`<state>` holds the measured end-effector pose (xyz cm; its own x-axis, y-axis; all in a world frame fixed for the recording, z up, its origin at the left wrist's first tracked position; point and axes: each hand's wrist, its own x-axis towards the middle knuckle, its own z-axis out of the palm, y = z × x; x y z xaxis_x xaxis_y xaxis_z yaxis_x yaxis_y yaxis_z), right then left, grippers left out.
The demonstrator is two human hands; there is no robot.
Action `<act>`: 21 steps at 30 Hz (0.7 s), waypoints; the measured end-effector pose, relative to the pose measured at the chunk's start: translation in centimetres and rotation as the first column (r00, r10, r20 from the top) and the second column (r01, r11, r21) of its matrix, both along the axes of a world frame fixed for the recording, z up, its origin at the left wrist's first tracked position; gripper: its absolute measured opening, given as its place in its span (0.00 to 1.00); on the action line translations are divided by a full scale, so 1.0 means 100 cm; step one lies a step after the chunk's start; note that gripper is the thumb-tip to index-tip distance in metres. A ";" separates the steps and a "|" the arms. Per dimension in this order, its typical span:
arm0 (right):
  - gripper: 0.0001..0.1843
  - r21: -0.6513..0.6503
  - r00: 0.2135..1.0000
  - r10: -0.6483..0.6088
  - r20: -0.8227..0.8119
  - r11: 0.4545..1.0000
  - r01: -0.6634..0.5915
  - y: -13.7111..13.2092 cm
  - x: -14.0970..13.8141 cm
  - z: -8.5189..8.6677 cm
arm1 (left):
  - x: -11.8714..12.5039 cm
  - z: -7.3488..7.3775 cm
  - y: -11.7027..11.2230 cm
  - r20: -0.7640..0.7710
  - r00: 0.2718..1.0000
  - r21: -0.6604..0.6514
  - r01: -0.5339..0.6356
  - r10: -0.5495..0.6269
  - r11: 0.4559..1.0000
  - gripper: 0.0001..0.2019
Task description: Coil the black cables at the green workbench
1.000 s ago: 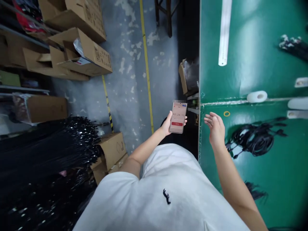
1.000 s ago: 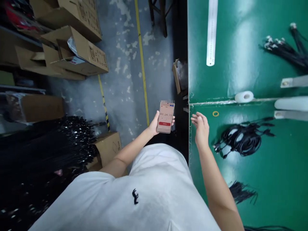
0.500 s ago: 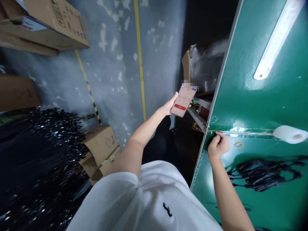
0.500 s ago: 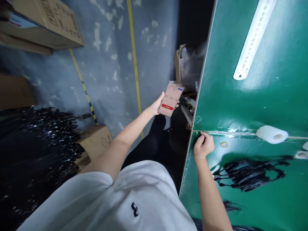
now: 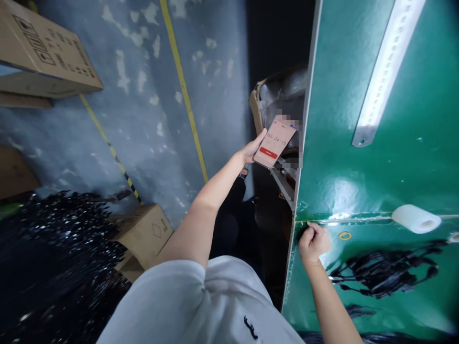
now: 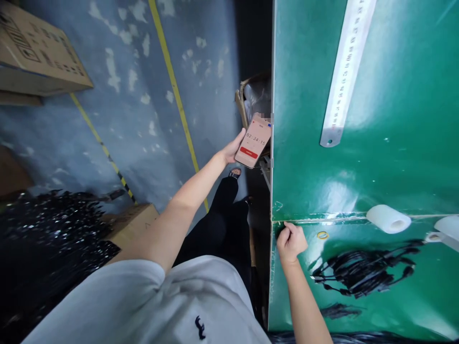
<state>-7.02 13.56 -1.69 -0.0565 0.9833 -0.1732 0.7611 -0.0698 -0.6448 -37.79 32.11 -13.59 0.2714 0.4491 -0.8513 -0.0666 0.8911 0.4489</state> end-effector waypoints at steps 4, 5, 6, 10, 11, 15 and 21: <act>0.11 -0.055 0.999 -0.011 0.052 0.998 0.014 -0.007 0.006 0.003 | -0.006 -0.005 -0.005 0.038 0.999 -0.006 -0.019 0.020 1.000 0.45; 0.12 -0.069 0.998 -0.017 0.063 0.997 0.022 -0.008 0.007 0.004 | -0.007 -0.006 -0.006 0.028 0.999 -0.001 -0.014 0.014 1.000 0.45; 0.12 -0.076 0.997 -0.021 0.068 0.997 0.026 -0.009 0.008 0.005 | -0.008 -0.008 -0.008 0.020 1.000 0.002 -0.009 0.009 1.000 0.45; 0.08 -0.026 0.999 0.012 0.037 1.000 -0.012 -0.008 0.009 0.010 | -0.008 -0.014 -0.013 0.024 1.000 -0.004 -0.004 0.004 1.000 0.45; 0.08 -0.011 0.999 0.025 0.030 1.000 -0.025 -0.007 0.009 0.011 | -0.008 -0.015 -0.013 0.031 0.999 -0.008 -0.015 0.015 1.000 0.45; 0.08 0.003 0.998 0.052 0.026 0.999 -0.052 -0.003 0.010 0.014 | -0.004 -0.017 -0.014 0.057 0.997 -0.012 -0.055 0.056 0.998 0.45; 0.08 0.007 0.998 0.067 -0.006 0.998 -0.067 -0.004 0.013 0.015 | 0.001 -0.018 -0.014 0.004 0.999 0.032 -0.035 0.035 0.999 0.43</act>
